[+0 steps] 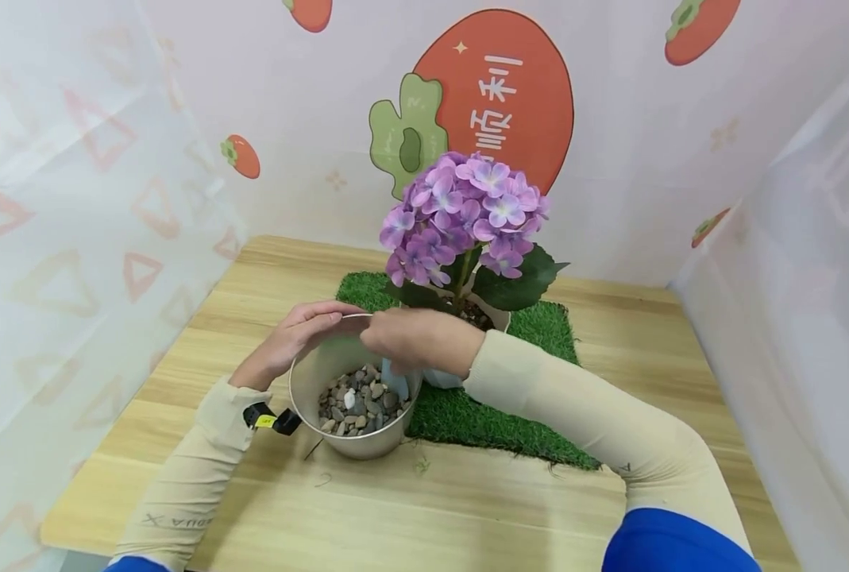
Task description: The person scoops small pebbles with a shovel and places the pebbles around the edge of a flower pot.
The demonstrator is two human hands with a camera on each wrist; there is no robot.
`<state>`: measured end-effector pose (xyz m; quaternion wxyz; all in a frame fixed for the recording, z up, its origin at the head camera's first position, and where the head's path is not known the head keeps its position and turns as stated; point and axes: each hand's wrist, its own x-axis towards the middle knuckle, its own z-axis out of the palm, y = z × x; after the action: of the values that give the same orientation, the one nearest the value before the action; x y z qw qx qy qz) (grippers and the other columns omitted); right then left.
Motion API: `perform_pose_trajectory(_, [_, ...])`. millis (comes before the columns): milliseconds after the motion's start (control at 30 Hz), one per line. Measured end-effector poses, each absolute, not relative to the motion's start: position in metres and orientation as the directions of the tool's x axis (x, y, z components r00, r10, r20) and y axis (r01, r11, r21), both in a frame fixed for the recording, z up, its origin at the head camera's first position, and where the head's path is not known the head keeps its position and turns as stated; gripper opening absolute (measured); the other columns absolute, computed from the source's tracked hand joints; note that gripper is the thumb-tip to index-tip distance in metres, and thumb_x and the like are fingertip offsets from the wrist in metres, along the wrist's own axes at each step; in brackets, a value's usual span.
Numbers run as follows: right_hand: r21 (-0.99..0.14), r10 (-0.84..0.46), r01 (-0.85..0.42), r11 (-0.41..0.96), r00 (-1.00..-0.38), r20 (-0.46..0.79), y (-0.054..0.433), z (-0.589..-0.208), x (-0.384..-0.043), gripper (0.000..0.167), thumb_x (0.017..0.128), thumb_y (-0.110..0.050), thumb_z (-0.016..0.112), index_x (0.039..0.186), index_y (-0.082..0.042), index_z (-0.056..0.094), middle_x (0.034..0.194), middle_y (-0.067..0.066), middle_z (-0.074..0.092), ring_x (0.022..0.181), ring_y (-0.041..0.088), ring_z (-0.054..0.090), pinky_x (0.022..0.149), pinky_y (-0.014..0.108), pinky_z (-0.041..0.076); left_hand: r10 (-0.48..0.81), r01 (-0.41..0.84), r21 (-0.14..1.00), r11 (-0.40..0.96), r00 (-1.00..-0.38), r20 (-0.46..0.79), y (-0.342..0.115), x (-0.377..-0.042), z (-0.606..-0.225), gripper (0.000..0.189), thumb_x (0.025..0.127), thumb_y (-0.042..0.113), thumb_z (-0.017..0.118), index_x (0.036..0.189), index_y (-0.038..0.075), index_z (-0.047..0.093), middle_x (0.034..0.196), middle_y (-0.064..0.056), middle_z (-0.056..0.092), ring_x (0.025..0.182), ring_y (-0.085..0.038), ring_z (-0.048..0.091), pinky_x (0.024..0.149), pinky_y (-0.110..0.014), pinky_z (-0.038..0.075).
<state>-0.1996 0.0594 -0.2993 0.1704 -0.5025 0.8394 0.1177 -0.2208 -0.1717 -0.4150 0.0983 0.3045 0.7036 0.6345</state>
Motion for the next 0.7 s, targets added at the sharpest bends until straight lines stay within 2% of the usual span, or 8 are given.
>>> perform_pose_trajectory(100, [-0.001, -0.817, -0.887, 0.461, -0.425, -0.391, 0.062, -0.303, -0.199, 0.006, 0.095, -0.007, 0.073, 0.09, -0.006, 0.071, 0.089, 0.007, 0.069, 0.068, 0.013, 0.049, 0.061, 0.027, 0.042, 0.543, 0.295, 0.956, 0.01, -0.804, 0.242, -0.172, -0.22, -0.414, 0.041, 0.115, 0.019, 0.041, 0.14, -0.006, 0.063, 0.142, -0.024, 0.067, 0.132, -0.021, 0.067, 0.115, -0.026, 0.05])
perform_pose_trajectory(267, [-0.059, -0.847, -0.894, 0.444, -0.397, -0.353, 0.068, -0.308, -0.2, 0.007, 0.094, -0.007, 0.073, 0.087, -0.007, 0.072, 0.091, 0.006, 0.067, 0.07, 0.013, 0.051, 0.062, 0.026, 0.043, 0.543, 0.309, 0.95, 0.036, -0.804, 0.241, -0.172, -0.217, -0.415, 0.04, 0.114, 0.017, 0.041, 0.139, -0.005, 0.064, 0.141, -0.023, 0.068, 0.132, -0.018, 0.067, 0.114, -0.024, 0.05])
perform_pose_trajectory(400, [-0.084, -0.864, -0.899, 0.43, -0.383, -0.325, 0.072, -0.311, -0.203, 0.006, 0.094, -0.006, 0.072, 0.09, -0.008, 0.075, 0.099, 0.007, 0.07, 0.075, 0.014, 0.057, 0.065, 0.028, 0.048, 0.538, 0.307, 0.951, 0.032, -0.807, 0.242, -0.171, -0.217, -0.416, 0.04, 0.115, 0.018, 0.042, 0.139, -0.004, 0.064, 0.141, -0.023, 0.068, 0.131, -0.016, 0.068, 0.114, -0.024, 0.051])
perform_pose_trajectory(533, [-0.174, -0.873, -0.88, 0.442, -0.377, -0.309, 0.076, -0.315, -0.204, 0.007, 0.092, -0.003, 0.071, 0.093, -0.007, 0.076, 0.102, 0.008, 0.071, 0.08, 0.014, 0.062, 0.068, 0.026, 0.055, 0.551, 0.308, 0.951, 0.039, -0.8, 0.236, -0.171, -0.216, -0.415, 0.039, 0.114, 0.018, 0.042, 0.139, -0.004, 0.064, 0.14, -0.022, 0.069, 0.131, -0.015, 0.067, 0.115, -0.024, 0.05])
perform_pose_trajectory(700, [-0.197, -0.893, -0.892, 0.407, -0.342, -0.293, 0.078, -0.321, -0.203, 0.008, 0.093, -0.004, 0.07, 0.087, -0.009, 0.073, 0.098, 0.007, 0.069, 0.075, 0.011, 0.055, 0.064, 0.024, 0.048, 0.551, 0.302, 0.952, 0.053, -0.804, 0.224, -0.171, -0.218, -0.412, 0.039, 0.114, 0.017, 0.043, 0.138, -0.004, 0.065, 0.14, -0.022, 0.069, 0.13, -0.017, 0.068, 0.115, -0.024, 0.05])
